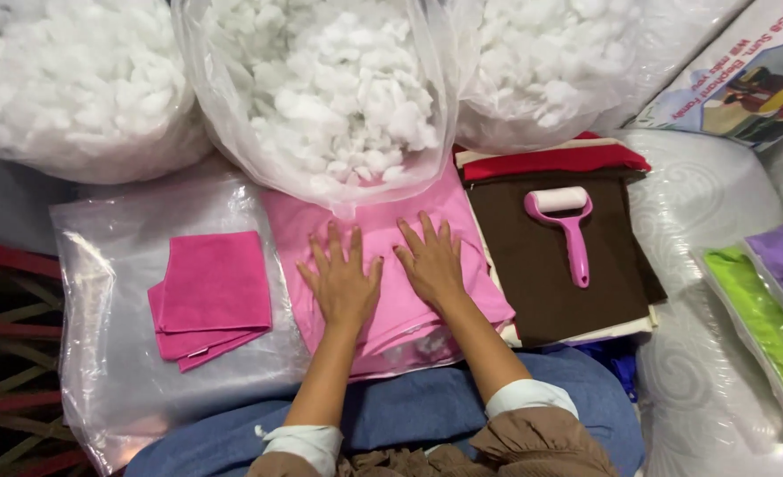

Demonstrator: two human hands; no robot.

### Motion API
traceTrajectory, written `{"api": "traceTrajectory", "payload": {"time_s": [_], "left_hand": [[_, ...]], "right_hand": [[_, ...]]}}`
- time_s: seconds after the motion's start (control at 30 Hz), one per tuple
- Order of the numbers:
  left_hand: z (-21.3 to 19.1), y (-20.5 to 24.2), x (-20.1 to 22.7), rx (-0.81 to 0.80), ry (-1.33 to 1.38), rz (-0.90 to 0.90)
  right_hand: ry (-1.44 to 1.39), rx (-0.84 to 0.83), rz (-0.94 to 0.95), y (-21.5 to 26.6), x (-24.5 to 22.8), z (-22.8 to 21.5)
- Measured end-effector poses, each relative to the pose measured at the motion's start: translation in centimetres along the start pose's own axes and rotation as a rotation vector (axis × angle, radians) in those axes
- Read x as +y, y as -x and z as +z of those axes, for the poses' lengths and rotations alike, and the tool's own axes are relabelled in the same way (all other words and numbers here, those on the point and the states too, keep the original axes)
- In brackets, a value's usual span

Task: Stuffing a pink heart-shaped fabric with white fiberfill and using a lint roller to clean the surface.

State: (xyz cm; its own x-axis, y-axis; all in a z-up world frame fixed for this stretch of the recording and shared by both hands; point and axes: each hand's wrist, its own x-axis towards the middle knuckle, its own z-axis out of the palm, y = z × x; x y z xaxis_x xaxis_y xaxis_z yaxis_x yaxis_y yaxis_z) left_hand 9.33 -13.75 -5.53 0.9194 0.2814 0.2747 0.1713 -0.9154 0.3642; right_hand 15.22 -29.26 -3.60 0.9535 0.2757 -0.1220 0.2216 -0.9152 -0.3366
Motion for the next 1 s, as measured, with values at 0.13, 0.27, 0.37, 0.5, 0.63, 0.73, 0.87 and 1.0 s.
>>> {"api": "traceTrajectory", "payload": {"time_s": [0.13,0.27,0.37,0.5,0.63,0.73,0.87,1.0], "left_hand": [[1.5,-0.5,-1.0,-0.205,-0.010,-0.059],[0.2,-2.5,0.6,-0.143,-0.036,-0.070],[5.2,-4.0,-1.6,0.041,-0.069,-0.027],[10.6,-4.0,-3.9,0.261,-0.124,0.064],[6.8,-5.2,-3.3,0.083,-0.054,0.031],[-0.2,-4.0,-3.2,-0.534,0.061,-0.093],[-4.8,3.0,-5.7,-0.661,0.246,-0.102],[-4.0,10.4,-5.9,-0.707,0.157,-0.093]], "right_hand": [[0.138,-0.057,0.010,-1.0,-0.2,0.0],[0.075,-0.088,0.088,-2.9,-0.3,-0.8],[0.069,-0.038,0.085,-5.8,0.0,0.6],[0.184,-0.079,0.069,-7.2,0.7,3.3],[0.155,-0.176,0.012,-7.9,2.9,0.4],[-0.258,-0.336,-0.150,-2.5,3.2,-6.3],[-0.059,-0.502,-0.109,5.4,5.1,-9.2],[0.334,-0.497,0.023,9.1,10.5,-3.1]]}}
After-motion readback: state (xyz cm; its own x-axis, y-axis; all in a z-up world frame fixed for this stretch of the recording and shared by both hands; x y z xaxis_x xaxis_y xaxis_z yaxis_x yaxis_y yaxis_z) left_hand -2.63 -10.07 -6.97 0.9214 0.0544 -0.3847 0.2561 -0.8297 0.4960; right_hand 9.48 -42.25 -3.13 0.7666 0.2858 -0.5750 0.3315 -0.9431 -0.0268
